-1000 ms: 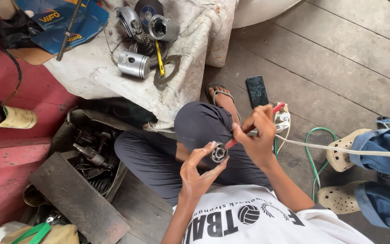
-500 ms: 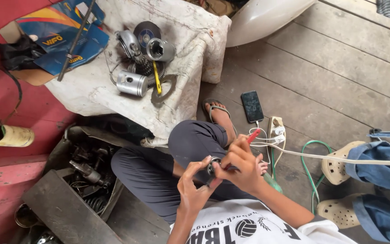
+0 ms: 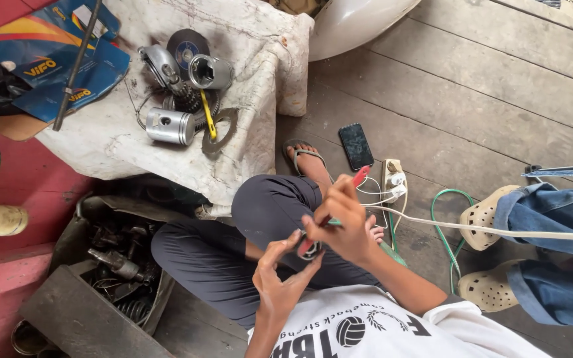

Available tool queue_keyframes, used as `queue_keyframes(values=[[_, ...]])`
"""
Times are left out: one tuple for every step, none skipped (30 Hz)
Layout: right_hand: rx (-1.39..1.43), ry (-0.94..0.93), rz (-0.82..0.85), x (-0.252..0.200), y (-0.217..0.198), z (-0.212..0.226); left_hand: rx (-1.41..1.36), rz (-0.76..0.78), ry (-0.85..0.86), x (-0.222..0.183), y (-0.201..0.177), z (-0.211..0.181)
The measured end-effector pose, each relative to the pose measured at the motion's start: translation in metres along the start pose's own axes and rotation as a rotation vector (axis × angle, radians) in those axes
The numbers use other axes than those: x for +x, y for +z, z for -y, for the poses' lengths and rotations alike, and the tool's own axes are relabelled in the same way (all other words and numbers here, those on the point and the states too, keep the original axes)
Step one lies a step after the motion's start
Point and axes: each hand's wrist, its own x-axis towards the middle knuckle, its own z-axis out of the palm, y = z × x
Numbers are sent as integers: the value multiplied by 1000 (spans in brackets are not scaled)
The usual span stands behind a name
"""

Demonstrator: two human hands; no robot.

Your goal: Manually cleaning a ball bearing using a small pick tool to remove dirt from the internal tracks.

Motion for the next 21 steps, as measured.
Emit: queue_keyframes(values=[[-2, -1, -5, 1, -3, -1, -2, 3, 4, 2, -1, -5], [-13, 1, -25, 2, -5, -1, 4, 9, -27, 4, -3, -10], [-23, 3, -46, 3, -8, -2, 10, 14, -58, 6, -5, -14], [-28, 3, -53, -3, -8, 0, 6, 21, -53, 3, -6, -12], [-25, 21, -6, -8, -9, 2, 5, 6, -92, 0, -7, -9], [-24, 42, 43, -15, -10, 4, 2, -7, -133, -4, -7, -6], [-31, 45, 37, -16, -5, 5, -4, 1, -131, -5, -6, -2], [26, -30, 70, -19, -1, 8, -12, -1, -110, -8, -6, 0], [84, -106, 103, -22, 2, 10, -20, -2, -89, -11, -5, 2], [77, -102, 101, -16, 3, 8, -26, 3, -90, -12, -5, 3], [69, -98, 96, -10, 3, 7, -30, 6, -102, -13, -5, 3], [65, -97, 93, -4, 4, 6, -31, 5, -113, -14, -5, 3], [61, -97, 93, -3, -1, 2, -34, 6, -113, -10, -5, -2], [9, -40, 61, -3, -5, -2, 1, 5, -144, -6, -6, -6], [-44, 18, 30, -2, -8, -6, 37, 3, -175, -2, -8, -10], [-49, 18, 27, -6, -11, -3, 32, 7, -174, -1, -7, -7], [-49, 16, 67, -9, -13, 0, 40, -16, -130, 0, -7, -4], [-48, 20, 109, -15, -15, 3, 49, -36, -93, -2, -7, -2], [-51, 26, 109, -17, -12, 1, 45, -31, -97, -4, -6, 2], [-12, -18, 113, -20, -8, 1, 35, -6, -112, -7, -6, 5], [27, -62, 116, -24, -3, 0, 25, 19, -127, -10, -7, 9]])
